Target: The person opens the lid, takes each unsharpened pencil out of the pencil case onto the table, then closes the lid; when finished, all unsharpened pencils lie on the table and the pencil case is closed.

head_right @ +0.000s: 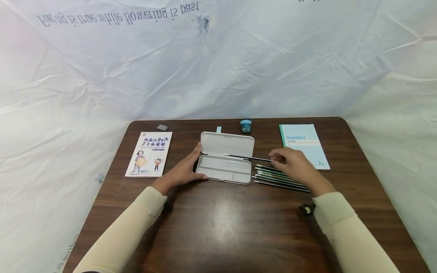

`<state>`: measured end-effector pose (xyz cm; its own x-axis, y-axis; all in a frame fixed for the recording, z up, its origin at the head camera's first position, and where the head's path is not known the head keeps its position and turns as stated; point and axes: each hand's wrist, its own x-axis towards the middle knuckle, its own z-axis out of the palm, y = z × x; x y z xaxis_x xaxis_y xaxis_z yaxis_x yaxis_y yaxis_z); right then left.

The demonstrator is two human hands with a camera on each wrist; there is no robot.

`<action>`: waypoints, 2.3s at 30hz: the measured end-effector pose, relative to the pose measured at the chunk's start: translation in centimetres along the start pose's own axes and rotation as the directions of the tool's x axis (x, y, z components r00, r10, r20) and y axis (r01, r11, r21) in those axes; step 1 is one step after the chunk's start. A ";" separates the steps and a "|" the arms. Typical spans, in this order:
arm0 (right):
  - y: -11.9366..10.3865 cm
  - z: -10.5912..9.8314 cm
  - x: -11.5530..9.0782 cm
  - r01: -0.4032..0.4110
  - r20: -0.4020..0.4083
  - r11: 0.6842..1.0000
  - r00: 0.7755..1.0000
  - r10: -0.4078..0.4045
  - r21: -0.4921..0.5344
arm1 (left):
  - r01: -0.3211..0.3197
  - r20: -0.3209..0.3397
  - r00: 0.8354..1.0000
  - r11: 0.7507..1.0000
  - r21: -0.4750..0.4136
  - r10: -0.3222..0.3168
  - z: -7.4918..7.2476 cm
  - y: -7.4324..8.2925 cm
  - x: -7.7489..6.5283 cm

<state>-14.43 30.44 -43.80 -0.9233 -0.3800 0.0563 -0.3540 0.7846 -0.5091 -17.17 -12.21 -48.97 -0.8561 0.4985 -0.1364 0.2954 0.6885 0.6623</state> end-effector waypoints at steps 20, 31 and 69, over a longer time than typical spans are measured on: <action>8.5 -0.3 -7.2 -0.280 0.047 0.959 0.958 0.282 -0.036 | 0.002 0.003 1.000 1.000 -0.007 -0.002 0.1 -0.2 0.0; 5.7 -1.0 -3.8 -0.212 0.026 0.977 0.977 0.212 -0.027 | -0.005 -0.003 1.000 1.000 -0.015 0.005 0.1 -0.4 0.1; -3.7 2.8 5.2 -0.035 0.116 0.988 0.993 0.018 0.149 | -0.128 -0.041 0.984 0.856 0.501 0.172 0.0 2.0 0.5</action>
<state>-17.51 24.22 -44.04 -0.9059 -0.4202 -0.0529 -0.2950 0.7159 -0.6328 -17.06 -10.58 -47.71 -0.8093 0.5873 0.0101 0.5754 0.7892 0.2148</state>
